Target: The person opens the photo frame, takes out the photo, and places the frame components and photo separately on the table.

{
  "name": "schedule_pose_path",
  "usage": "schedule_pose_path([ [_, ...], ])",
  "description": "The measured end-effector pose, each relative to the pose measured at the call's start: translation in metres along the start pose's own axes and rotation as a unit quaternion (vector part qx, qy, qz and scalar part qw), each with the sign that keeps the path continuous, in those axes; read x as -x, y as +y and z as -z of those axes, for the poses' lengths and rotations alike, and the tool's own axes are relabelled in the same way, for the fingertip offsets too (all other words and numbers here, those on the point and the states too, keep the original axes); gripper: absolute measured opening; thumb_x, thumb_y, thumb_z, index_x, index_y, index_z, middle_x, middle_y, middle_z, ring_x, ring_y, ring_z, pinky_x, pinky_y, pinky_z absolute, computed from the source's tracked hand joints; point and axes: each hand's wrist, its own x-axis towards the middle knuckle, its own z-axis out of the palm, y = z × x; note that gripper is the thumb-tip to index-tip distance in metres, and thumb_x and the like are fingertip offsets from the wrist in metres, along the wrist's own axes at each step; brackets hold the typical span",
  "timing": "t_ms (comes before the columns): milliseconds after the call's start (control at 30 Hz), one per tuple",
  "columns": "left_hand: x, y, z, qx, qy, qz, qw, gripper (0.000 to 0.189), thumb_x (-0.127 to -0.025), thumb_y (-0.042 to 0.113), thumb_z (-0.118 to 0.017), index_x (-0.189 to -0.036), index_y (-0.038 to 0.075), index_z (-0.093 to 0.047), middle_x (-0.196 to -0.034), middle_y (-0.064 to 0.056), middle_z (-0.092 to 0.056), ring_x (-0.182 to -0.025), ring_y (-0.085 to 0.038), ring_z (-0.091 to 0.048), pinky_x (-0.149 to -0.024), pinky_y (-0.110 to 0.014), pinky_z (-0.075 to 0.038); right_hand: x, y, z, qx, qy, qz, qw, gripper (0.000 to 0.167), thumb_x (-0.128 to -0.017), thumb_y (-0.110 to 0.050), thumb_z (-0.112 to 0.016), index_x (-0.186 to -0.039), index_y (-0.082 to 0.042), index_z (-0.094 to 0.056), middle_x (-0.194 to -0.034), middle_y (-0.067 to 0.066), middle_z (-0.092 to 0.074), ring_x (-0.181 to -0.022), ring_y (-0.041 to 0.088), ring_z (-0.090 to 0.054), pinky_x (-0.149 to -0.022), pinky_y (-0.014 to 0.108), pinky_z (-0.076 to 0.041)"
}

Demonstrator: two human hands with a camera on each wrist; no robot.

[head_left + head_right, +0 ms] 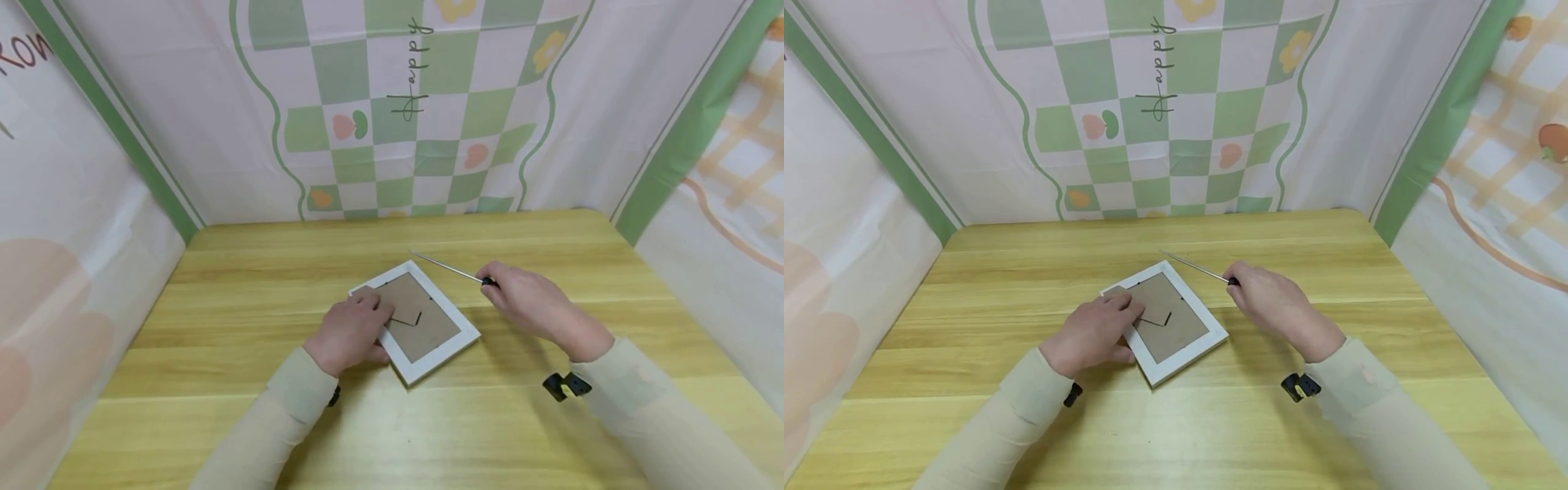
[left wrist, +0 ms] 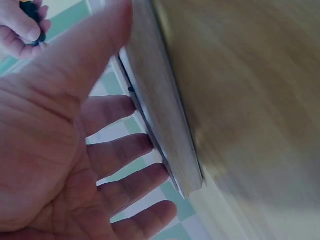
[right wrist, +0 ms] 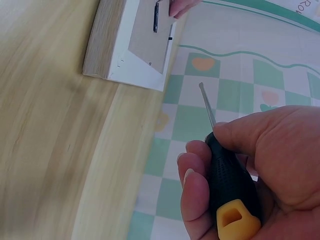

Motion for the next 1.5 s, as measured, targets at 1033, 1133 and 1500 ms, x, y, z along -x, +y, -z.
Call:
schedule_pose_path([
  [1033,0.000,0.024,-0.011,-0.081,0.080,0.061,0.9916,0.049,-0.077,0.058,-0.087,-0.100,0.017,-0.072,-0.085,-0.005,-0.065,-0.078,-0.025,-0.063,-0.062,-0.039,-0.055,0.009,0.003,-0.001,-0.010,0.000,0.006,0.9999,0.029,-0.108,-0.019,-0.056,-0.130,-0.002,-0.062,-0.111,0.013,-0.074,-0.094,0.025,-0.070,-0.084,0.055,-0.056],
  [1133,0.000,0.024,-0.011,-0.069,0.076,0.064,0.9926,0.049,-0.078,0.057,-0.086,-0.101,0.016,-0.072,-0.084,-0.006,-0.063,-0.078,-0.025,-0.063,-0.061,-0.039,-0.055,0.008,0.002,-0.003,-0.008,0.002,0.006,1.0000,0.027,-0.107,-0.019,-0.057,-0.128,-0.003,-0.063,-0.109,0.011,-0.074,-0.092,0.024,-0.069,-0.084,0.054,-0.056],
  [1500,0.001,0.020,-0.017,-0.029,0.095,0.050,0.9939,0.051,-0.081,0.055,-0.085,-0.103,0.012,-0.070,-0.088,-0.009,-0.064,-0.078,-0.025,-0.065,-0.058,-0.039,-0.057,0.008,0.002,-0.005,-0.008,0.004,0.001,1.0000,0.025,-0.107,-0.018,-0.057,-0.126,-0.004,-0.064,-0.104,0.008,-0.074,-0.085,0.019,-0.064,-0.080,0.049,-0.055],
])
